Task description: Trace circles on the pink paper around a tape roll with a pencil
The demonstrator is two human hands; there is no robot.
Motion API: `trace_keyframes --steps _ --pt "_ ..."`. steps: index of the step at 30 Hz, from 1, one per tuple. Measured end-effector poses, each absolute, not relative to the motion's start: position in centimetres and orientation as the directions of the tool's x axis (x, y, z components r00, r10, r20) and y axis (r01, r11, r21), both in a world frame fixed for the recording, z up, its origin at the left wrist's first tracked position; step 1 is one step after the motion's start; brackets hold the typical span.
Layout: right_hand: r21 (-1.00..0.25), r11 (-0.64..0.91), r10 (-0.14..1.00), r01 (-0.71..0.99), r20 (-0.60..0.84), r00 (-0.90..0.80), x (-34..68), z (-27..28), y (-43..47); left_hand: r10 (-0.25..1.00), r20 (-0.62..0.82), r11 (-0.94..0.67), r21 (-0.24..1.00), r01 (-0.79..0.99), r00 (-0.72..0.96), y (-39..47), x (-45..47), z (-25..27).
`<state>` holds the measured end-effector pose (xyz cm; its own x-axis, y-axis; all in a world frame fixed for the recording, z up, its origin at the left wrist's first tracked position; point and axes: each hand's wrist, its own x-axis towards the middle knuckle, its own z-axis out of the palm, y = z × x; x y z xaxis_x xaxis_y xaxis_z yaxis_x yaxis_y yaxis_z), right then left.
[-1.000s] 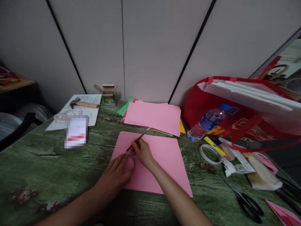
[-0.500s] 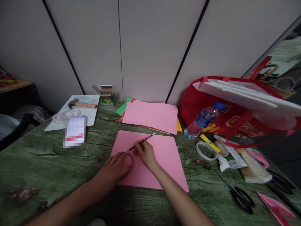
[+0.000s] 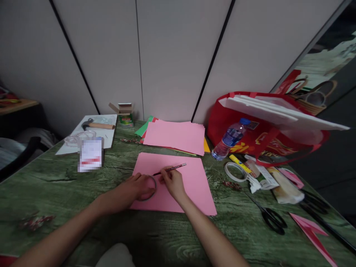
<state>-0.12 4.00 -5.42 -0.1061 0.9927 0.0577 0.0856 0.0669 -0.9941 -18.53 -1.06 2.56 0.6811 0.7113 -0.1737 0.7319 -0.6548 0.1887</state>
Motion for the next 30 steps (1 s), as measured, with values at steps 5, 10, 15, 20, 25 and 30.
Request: trace_keyframes --steps 5,10,15,20,25,30 --pt "-0.994 0.071 0.996 0.080 0.066 -0.065 0.1 -5.4 3.2 0.707 -0.170 -0.664 0.173 0.727 0.686 -0.7 -18.5 2.4" --pt "-0.993 0.077 0.997 0.085 0.075 -0.027 0.3 -5.4 2.6 0.720 -0.164 -0.650 0.179 0.738 0.674 -0.5 -18.4 2.2" --pt "-0.991 0.082 0.996 0.108 0.086 0.029 0.5 -5.4 1.9 0.712 -0.152 -0.662 0.178 0.728 0.686 -0.5 -18.3 2.4" --pt "-0.981 0.111 0.992 0.161 0.118 0.035 0.8 -5.3 1.0 0.702 -0.165 -0.671 0.176 0.721 0.693 -0.5 -18.1 3.0" --pt "-0.952 0.183 0.981 0.244 0.192 0.014 1.0 -4.6 -0.3 0.697 -0.147 -0.680 0.174 0.712 0.702 -0.3 -18.1 2.7" --pt "-0.900 0.237 0.968 0.366 0.253 -0.004 1.0 -4.1 -1.4 0.694 -0.126 -0.691 0.159 0.705 0.709 -0.3 -18.1 2.5"
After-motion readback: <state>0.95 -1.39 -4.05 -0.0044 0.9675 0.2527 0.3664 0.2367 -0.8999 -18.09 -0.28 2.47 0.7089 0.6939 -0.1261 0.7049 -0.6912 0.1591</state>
